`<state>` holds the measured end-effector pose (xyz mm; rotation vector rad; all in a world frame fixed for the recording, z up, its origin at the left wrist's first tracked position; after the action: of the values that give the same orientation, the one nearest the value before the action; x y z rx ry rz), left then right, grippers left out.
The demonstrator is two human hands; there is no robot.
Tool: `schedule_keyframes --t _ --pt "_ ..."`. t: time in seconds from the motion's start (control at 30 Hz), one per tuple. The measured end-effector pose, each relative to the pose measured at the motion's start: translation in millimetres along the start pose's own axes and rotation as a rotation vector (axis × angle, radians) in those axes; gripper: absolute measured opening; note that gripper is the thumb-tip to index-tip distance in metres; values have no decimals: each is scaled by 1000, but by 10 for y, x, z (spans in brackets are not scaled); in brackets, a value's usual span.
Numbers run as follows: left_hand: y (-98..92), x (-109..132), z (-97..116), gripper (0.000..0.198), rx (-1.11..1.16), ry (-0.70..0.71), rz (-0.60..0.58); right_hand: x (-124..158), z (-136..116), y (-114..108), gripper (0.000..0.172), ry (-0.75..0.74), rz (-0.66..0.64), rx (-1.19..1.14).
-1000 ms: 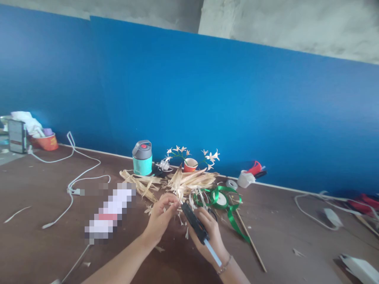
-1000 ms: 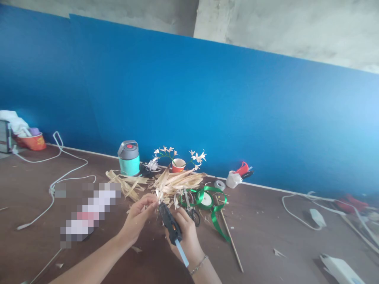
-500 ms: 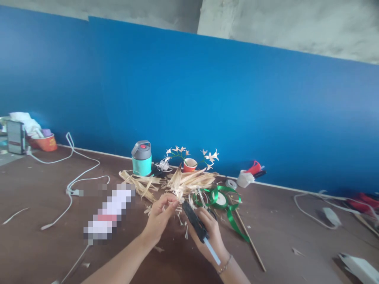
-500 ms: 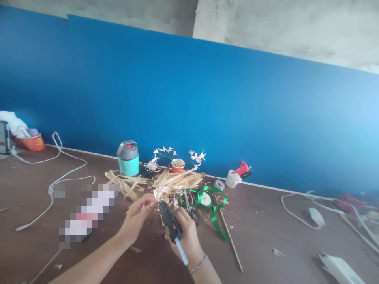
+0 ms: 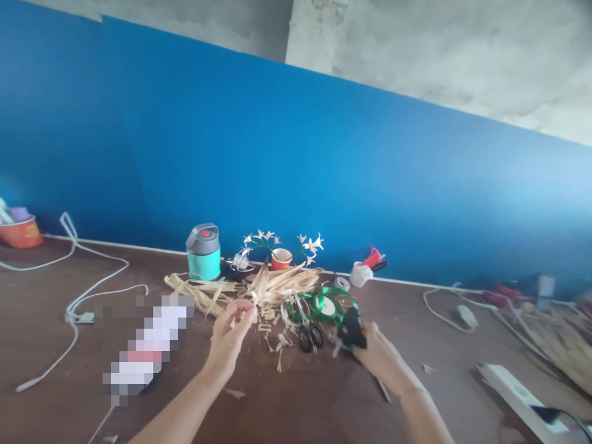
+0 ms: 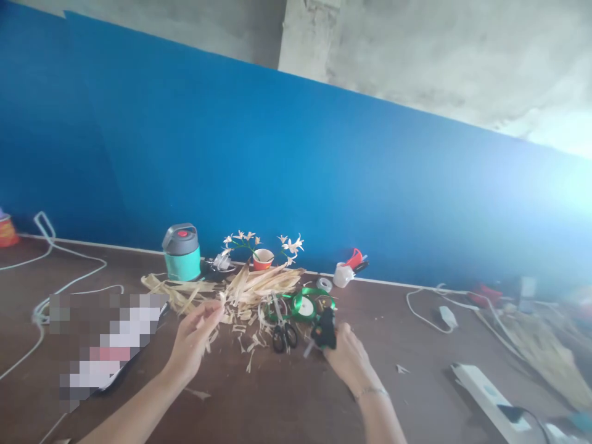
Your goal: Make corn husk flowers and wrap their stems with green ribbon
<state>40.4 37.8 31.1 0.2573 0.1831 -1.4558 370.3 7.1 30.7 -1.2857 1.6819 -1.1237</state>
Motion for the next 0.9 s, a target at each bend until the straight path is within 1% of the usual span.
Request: schedule_keyframes --t 0.03,0.07,0.13,0.2,0.27,0.3,0.33,0.37,0.4,0.43,0.5,0.53,0.57,0.6,0.67,0.73,0.8,0.9 --pt "-4 -5 -14 23 8 -10 5 9 108 30 18 86 -56 75" --pt "-8 -12 -33 22 22 -26 8 25 174 53 18 131 -95 128" --pt "-45 -31 -59 20 49 -27 68 72 218 80 18 184 -170 218" --pt "-82 -57 -68 20 61 0 116 119 164 33 20 229 -194 303" --pt "-115 -85 -71 21 55 22 143 140 -15 -89 20 240 -135 395" --pt "-130 -96 -72 22 44 28 153 134 -178 -152 18 185 -82 415" --pt "-146 -105 -74 22 31 30 164 124 -386 -200 13 98 -22 410" --pt "-162 -111 -76 23 16 30 178 113 -633 -222 12 -23 37 377" --pt "-176 -114 -79 23 5 27 189 108 -904 -209 15 -165 78 319" --pt "-185 -115 -81 24 -3 23 194 110 -1182 -147 18 -315 77 249" --pt "-193 -115 -83 25 -7 10 193 137 -1691 105 22 -589 -52 108" --pt "-194 -116 -81 26 -8 5 189 156 -1895 247 22 -686 -102 55" --pt "-194 -117 -76 27 -11 2 186 184 -2068 389 23 -788 -150 4" --pt "-197 -118 -69 27 -13 2 186 204 -2192 526 25 -853 -190 -27" --pt "-208 -123 -59 27 -12 3 195 196 -2301 747 27 -852 -216 -30" --pt "-217 -129 -59 25 -3 -2 196 183 -2312 885 29 -839 -225 -6" --pt "-221 -133 -69 24 1 -12 193 175 -2284 948 29 -834 -232 18" --pt "-221 -131 -85 23 -9 -18 189 177 -2248 967 31 -832 -259 39"
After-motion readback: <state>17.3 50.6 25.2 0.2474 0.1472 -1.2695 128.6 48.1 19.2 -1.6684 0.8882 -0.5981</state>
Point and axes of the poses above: each hand's wrist, its own x-axis away from the middle knuckle, its own y-axis out of the palm, z = x × y, the point moved 5 cm from there along -x, towards the middle knuckle, and after that the axes turned 4 degrees about -z, right-handed, at the moved point
